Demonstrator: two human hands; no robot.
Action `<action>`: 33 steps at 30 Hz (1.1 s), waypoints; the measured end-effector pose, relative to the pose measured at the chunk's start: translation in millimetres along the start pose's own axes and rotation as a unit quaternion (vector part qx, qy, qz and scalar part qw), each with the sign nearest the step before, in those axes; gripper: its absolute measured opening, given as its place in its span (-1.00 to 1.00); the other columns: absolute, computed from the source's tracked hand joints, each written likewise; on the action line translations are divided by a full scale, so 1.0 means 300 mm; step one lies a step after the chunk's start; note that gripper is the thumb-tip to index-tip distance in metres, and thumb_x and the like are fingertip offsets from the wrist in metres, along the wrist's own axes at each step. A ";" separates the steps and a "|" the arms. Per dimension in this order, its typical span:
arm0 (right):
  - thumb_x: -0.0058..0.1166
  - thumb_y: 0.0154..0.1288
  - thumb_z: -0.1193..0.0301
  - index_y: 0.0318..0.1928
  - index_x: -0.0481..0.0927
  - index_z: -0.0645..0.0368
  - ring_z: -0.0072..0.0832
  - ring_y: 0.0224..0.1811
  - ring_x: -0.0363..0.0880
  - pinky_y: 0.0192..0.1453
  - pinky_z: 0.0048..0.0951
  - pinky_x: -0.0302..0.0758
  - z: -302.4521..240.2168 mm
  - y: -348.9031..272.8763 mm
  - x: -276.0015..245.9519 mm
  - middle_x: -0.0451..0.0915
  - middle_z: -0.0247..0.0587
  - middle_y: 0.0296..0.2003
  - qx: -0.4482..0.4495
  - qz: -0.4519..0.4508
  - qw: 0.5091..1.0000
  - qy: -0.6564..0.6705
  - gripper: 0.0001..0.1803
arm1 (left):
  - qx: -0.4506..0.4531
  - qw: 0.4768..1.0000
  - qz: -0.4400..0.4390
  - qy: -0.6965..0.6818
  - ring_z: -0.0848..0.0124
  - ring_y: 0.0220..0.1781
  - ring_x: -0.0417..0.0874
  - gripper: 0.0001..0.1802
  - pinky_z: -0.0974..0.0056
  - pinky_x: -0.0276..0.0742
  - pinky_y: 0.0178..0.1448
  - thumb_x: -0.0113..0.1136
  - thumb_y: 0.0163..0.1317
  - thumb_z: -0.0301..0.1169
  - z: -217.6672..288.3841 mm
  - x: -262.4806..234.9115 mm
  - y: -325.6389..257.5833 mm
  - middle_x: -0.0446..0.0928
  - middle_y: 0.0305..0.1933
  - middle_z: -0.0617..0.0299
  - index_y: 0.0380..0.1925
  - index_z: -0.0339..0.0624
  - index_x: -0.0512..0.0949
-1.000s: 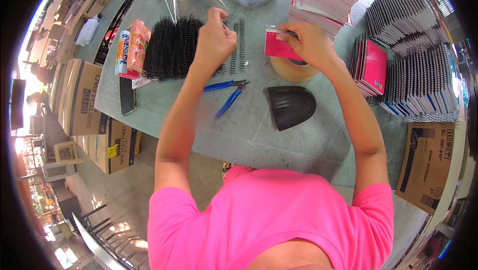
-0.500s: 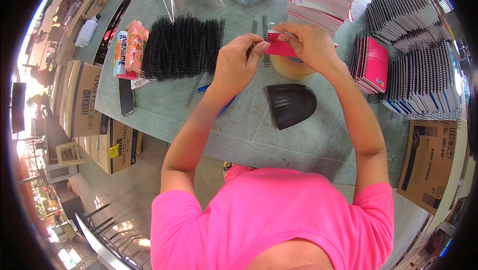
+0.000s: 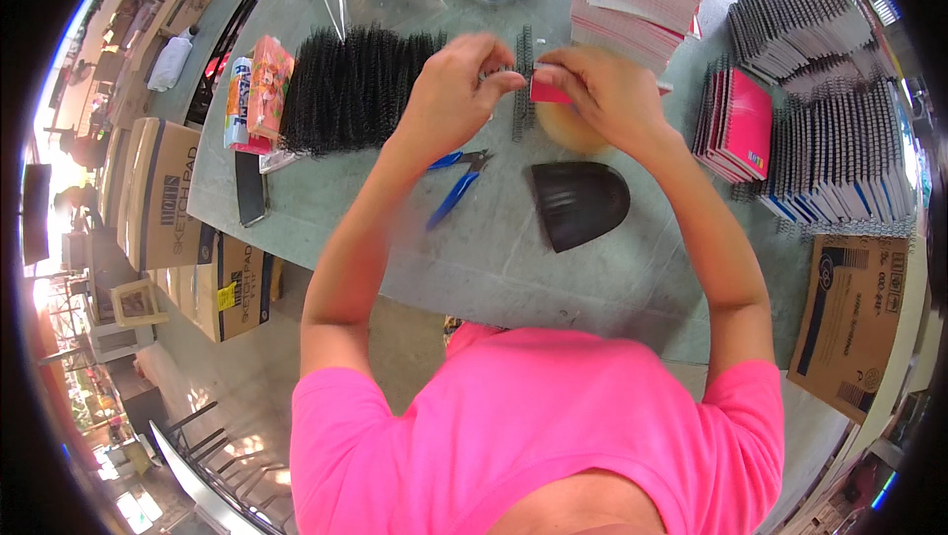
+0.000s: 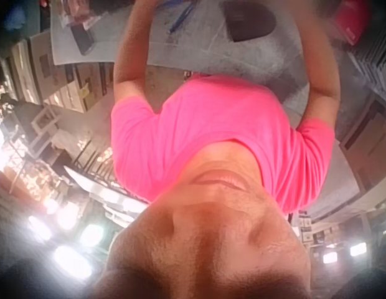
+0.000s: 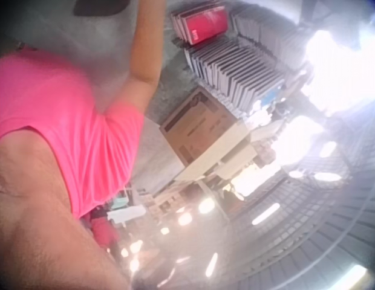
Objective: The person threads a plastic spiral through the pre-punched holes of small notebooks, manually rotating and pushing the spiral along the spine, and then cuts the excess spiral using pliers.
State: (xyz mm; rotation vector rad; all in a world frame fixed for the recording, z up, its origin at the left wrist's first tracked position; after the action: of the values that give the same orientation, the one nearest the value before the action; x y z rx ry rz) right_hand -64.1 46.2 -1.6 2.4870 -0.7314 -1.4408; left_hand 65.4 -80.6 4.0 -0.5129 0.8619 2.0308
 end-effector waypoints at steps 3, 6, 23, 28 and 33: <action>0.04 0.23 0.27 -0.20 0.48 0.07 -0.19 -0.26 0.55 -0.26 -0.25 0.45 0.014 -0.003 0.008 0.58 -0.21 -0.36 0.014 0.069 0.995 0.066 -0.80 | -0.074 0.995 -0.071 -0.007 0.37 -0.35 0.52 -0.80 0.32 0.42 -0.31 0.24 0.09 -0.39 0.016 -0.013 0.023 0.47 -0.42 0.19 -0.30 -0.22 0.52; 0.07 0.21 0.31 -0.20 0.44 0.09 -0.22 -0.27 0.56 -0.28 -0.25 0.44 0.012 0.007 0.002 0.56 -0.23 -0.34 -0.031 0.044 0.998 0.043 -0.80 | 0.011 0.998 0.003 0.069 0.27 -0.28 0.53 -0.83 0.24 0.42 -0.25 0.20 0.08 -0.38 0.014 -0.015 0.012 0.47 -0.43 0.18 -0.35 -0.20 0.52; 0.23 0.10 0.43 -0.21 0.62 0.22 -0.60 -0.32 0.53 -0.12 -0.58 0.42 0.205 -0.027 -0.134 0.62 -0.34 -0.39 0.168 -0.080 0.973 0.138 -0.77 | -0.006 0.989 0.145 0.041 0.12 -0.13 0.54 -0.58 0.19 0.45 -0.02 0.19 0.01 -0.53 0.146 0.003 -0.041 0.51 -0.20 0.07 -0.05 -0.11 0.45; 0.21 0.15 0.42 -0.19 0.65 0.27 -0.70 -0.29 0.51 -0.11 -0.63 0.43 0.199 -0.087 -0.101 0.63 -0.41 -0.34 0.183 0.023 0.917 0.353 -0.77 | 0.117 0.976 0.106 0.148 0.28 -0.22 0.57 -0.67 0.29 0.46 -0.12 0.24 0.00 -0.56 0.138 -0.015 -0.005 0.54 -0.27 0.15 -0.16 -0.17 0.52; 0.22 0.13 0.43 -0.15 0.65 0.25 -0.69 -0.28 0.52 -0.10 -0.63 0.44 0.210 -0.117 -0.096 0.63 -0.40 -0.36 0.186 -0.003 0.907 0.378 -0.74 | 0.100 0.971 0.092 0.195 0.25 -0.24 0.57 -0.72 0.27 0.48 -0.16 0.23 0.00 -0.51 0.135 0.016 -0.004 0.54 -0.29 0.13 -0.22 -0.11 0.58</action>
State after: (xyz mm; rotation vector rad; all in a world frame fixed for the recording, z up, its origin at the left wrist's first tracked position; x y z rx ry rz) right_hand -118.2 96.4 -25.5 2.9783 -0.8616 -0.2435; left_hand 62.2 -47.8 28.0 -0.7552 1.3809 2.0082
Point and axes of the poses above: each hand's wrist, its own y-axis towards the middle knuckle, its own x-axis out of the palm, z = x × y, the point moved 2 cm from there along y, towards the middle knuckle
